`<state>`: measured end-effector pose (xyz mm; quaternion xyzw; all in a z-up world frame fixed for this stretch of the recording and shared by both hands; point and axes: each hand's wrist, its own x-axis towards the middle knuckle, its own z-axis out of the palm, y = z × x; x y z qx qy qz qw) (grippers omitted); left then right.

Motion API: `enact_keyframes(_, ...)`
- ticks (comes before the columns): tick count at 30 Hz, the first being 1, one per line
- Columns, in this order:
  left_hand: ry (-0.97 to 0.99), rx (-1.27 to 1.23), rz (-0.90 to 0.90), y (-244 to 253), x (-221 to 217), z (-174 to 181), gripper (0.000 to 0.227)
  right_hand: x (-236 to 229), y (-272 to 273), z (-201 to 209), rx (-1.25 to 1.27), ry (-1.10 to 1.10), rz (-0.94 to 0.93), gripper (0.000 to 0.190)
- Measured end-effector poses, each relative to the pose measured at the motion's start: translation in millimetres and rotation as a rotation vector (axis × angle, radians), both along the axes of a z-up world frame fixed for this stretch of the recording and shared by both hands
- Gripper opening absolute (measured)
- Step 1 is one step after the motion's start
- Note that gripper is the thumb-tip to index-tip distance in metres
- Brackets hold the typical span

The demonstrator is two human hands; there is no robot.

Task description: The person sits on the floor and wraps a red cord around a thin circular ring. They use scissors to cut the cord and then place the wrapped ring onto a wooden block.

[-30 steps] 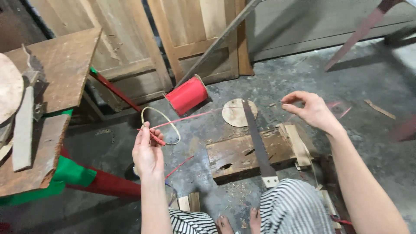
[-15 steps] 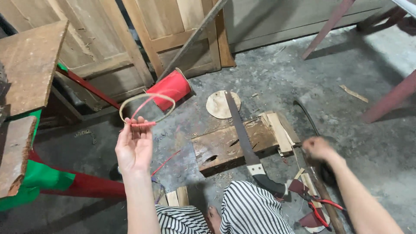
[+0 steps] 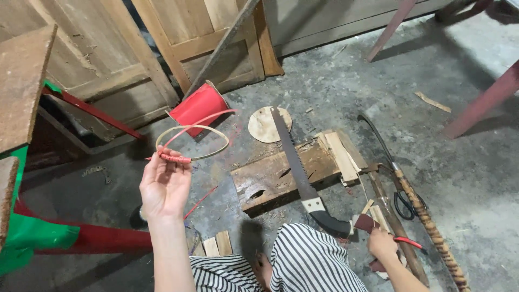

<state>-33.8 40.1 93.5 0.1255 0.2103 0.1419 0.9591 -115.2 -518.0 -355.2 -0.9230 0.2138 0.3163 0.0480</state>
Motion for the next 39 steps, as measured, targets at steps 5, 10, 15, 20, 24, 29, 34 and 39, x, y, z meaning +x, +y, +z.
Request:
enact_keyframes(5, -0.003, 0.002, 0.010, -1.9, -4.6, 5.3, 0.018, -13.9, -11.8, -13.6, -0.026, -0.329, -0.005, 0.028)
enact_keyframes(10, 0.036, 0.036, 0.023, -2.9, -11.1, 6.8, 0.017, 10.1, -37.7, 49.3, -0.043, -0.359, -0.207, 0.036)
enact_keyframes(15, 0.022, 0.075, -0.027, 4.4, -1.5, -12.3, 0.018, 52.6, -110.3, 11.4, -0.002, -0.253, -0.223, 0.046)
enact_keyframes(20, 0.009, 0.109, -0.052, -8.9, 11.4, -19.2, 0.018, 80.5, -129.1, -36.0, -0.087, -0.090, 0.022, 0.047)
enact_keyframes(24, 0.042, 0.119, -0.087, -24.8, 23.6, -20.7, 0.021, 87.5, -134.0, -66.3, -0.180, -0.129, 0.072, 0.046)
enact_keyframes(29, 0.053, 0.186, -0.090, -46.6, 26.9, -11.5, 0.023, 111.7, -132.6, -46.6, 0.101, -0.073, -0.375, 0.061)
enact_keyframes(34, 0.084, 0.320, -0.138, -56.7, 33.5, -11.5, 0.027, 117.5, -122.6, -41.5, -0.010, -0.177, -0.374, 0.072)
enact_keyframes(39, 0.052, 0.734, -0.237, -66.1, 35.6, -4.2, 0.021, 130.4, -125.7, -21.1, -0.067, -0.021, -0.335, 0.100)
